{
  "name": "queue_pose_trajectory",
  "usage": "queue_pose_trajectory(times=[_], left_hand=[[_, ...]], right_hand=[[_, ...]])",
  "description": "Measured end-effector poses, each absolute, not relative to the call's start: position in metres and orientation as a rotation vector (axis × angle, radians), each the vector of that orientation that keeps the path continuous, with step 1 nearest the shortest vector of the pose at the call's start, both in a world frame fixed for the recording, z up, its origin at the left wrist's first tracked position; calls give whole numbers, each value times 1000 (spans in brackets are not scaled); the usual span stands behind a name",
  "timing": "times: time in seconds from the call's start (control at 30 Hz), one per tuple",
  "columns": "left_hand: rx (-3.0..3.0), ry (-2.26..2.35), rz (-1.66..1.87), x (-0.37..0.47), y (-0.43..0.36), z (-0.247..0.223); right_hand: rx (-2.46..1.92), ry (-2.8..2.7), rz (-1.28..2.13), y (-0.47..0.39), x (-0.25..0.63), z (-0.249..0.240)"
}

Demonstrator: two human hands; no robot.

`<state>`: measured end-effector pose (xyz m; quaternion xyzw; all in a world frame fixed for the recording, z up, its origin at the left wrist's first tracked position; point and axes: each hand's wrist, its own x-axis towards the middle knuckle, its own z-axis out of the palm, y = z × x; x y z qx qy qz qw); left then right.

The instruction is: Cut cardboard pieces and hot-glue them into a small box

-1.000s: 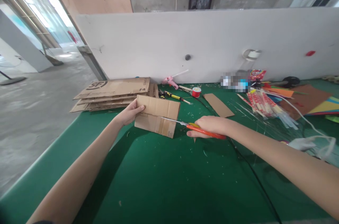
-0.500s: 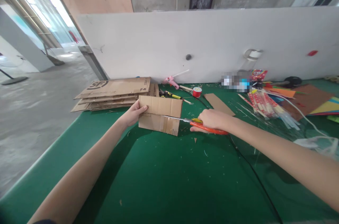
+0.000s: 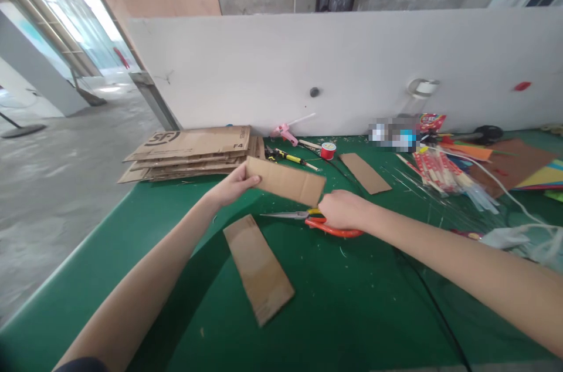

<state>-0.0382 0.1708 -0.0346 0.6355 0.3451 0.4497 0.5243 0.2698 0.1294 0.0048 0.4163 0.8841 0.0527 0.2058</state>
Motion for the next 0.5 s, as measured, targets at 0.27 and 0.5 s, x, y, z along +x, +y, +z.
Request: queue_pose_trajectory(times=[0.27, 0.5], left_hand=[[1363, 1107, 1621, -110, 185, -15], [1415, 1251, 1172, -89, 176, -11]], right_hand=[[1622, 2234, -136, 141, 318, 10], [1783, 2223, -273, 152, 314, -3]])
